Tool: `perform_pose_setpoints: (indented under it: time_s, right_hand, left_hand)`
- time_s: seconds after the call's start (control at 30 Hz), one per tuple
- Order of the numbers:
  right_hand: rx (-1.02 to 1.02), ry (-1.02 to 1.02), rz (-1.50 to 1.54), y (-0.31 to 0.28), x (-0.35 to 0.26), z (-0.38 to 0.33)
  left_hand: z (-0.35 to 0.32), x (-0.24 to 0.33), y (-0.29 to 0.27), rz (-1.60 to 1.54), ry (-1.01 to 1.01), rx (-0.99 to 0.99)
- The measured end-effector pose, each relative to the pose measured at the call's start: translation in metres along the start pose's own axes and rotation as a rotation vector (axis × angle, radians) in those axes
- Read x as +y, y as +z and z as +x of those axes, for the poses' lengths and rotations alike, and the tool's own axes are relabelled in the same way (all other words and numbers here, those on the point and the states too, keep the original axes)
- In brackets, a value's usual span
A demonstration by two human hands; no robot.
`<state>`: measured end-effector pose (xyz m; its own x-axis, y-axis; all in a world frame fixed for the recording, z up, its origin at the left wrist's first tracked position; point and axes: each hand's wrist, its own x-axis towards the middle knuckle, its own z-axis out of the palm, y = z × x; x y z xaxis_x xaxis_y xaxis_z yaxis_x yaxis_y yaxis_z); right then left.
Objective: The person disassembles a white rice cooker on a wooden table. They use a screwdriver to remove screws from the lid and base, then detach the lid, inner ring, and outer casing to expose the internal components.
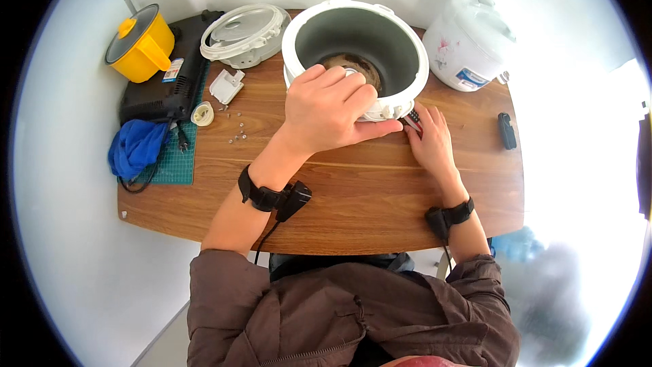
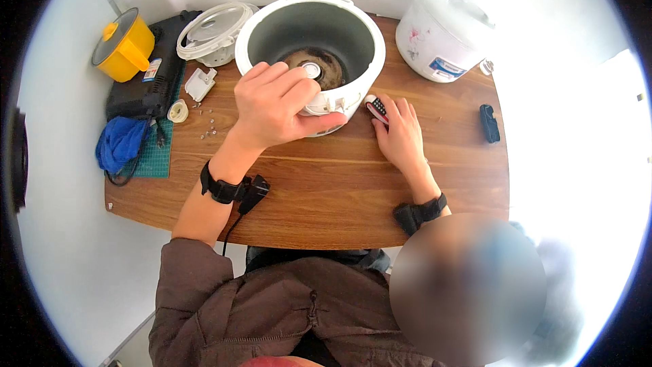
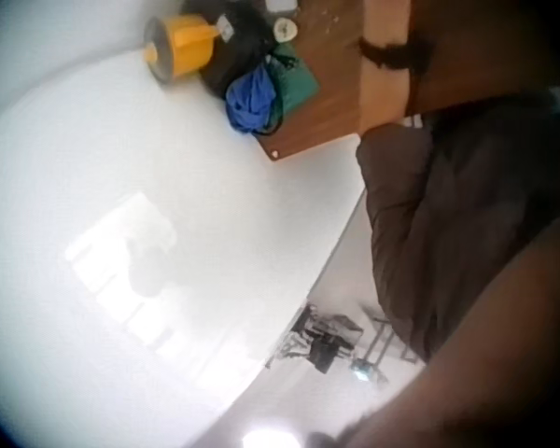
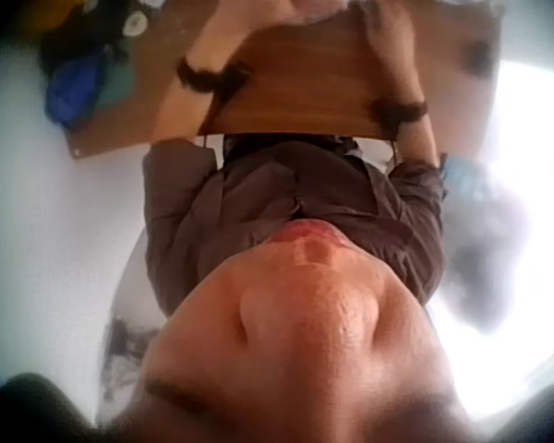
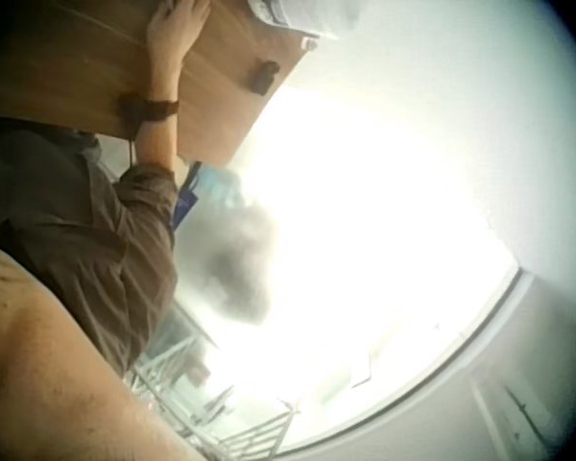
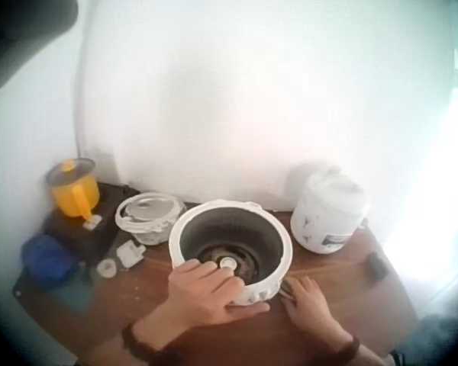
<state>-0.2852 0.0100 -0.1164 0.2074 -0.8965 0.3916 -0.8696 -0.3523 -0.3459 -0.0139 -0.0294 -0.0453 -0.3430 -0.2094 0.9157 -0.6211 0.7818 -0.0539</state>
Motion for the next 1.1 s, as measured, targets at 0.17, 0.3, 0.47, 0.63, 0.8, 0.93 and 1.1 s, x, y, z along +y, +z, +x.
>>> perform_pose_setpoints:
  time_s: [0.17,0.3,0.47,0.63,0.8,0.93,1.1]
  right_hand:
    - [0.045,0.012,0.080,0.002,-0.001,-0.005]
    - [0.030,0.031,0.113,0.000,0.000,-0.006]
    - [0.058,0.031,0.160,0.001,0.004,-0.009]
    - [0.177,0.082,0.215,-0.004,-0.006,-0.008]
    - [0.214,0.095,0.185,-0.005,-0.002,-0.009]
    - [0.205,0.063,0.247,-0.006,-0.005,-0.008]
    - [0.211,0.068,0.280,-0.006,-0.006,-0.007]
  left_hand:
    - [-0.002,-0.003,0.002,0.034,0.048,-0.008]
    - [-0.009,-0.012,0.003,-0.040,0.051,-0.038]
    - [-0.008,-0.012,0.005,-0.079,0.055,-0.010]
    - [-0.008,-0.014,0.005,-0.068,0.074,-0.019]
    - [0.004,-0.010,0.001,-0.030,0.103,-0.016]
    - [0.000,-0.009,0.006,0.039,0.081,-0.013]
    - [0.000,-0.012,0.011,0.034,0.110,0.071]
